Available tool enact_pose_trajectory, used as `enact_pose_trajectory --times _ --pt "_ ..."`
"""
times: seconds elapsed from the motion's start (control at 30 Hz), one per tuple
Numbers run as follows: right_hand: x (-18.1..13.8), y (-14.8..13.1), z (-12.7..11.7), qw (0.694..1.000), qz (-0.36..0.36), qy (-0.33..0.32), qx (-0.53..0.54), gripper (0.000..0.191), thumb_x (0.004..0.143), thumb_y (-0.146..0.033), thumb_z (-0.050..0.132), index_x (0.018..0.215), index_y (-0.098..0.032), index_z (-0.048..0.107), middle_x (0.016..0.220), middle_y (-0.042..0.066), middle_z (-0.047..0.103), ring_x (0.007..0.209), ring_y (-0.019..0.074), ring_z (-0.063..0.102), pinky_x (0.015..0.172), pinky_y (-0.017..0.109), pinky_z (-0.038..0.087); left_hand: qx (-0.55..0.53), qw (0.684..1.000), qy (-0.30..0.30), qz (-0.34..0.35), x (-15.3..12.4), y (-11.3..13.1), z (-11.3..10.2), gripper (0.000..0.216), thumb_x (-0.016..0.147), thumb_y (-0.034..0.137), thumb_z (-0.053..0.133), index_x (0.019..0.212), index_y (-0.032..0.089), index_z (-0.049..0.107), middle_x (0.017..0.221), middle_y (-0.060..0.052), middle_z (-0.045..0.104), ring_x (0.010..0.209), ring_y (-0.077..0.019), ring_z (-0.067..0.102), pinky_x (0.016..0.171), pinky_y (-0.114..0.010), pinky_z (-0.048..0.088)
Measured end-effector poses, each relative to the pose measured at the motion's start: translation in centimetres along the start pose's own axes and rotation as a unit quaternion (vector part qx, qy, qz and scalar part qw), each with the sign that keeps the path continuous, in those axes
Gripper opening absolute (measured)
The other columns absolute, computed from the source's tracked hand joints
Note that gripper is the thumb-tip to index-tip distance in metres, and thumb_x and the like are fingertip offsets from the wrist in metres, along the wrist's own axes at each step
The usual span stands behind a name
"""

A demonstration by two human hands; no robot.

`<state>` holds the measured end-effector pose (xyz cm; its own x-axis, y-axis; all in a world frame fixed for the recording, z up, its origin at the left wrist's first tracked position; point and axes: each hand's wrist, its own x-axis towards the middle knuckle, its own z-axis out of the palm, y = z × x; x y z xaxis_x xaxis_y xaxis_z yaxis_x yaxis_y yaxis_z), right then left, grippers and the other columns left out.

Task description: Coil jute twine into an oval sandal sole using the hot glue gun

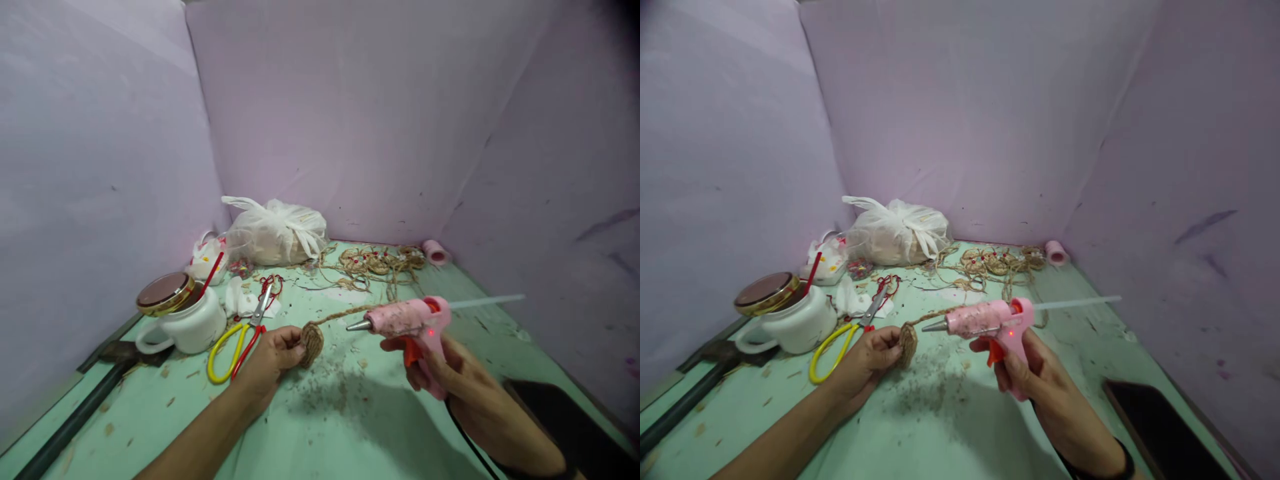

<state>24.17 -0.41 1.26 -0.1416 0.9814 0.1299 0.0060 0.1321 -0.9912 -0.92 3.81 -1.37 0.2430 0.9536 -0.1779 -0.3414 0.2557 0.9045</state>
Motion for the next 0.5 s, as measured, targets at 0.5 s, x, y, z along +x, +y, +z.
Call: enact_pose_trajectory --times 0.5 --pt "-0.5 3.3 -0.3 0.965 -0.094 0.075 -0.235 0.022 0.082 -0.035 0.059 0.099 -0.023 0.062 0.070 0.001 0.064 0.068 0.0212 0.063 0.064 0.032 0.055 0.026 0.999 0.011 0.015 -0.3 0.0 0.6 0.032 0.047 0.033 0.082 0.070 0.011 0.074 0.063 -0.004 0.067 0.059 -0.0118 0.052 0.059 -0.023 0.037"
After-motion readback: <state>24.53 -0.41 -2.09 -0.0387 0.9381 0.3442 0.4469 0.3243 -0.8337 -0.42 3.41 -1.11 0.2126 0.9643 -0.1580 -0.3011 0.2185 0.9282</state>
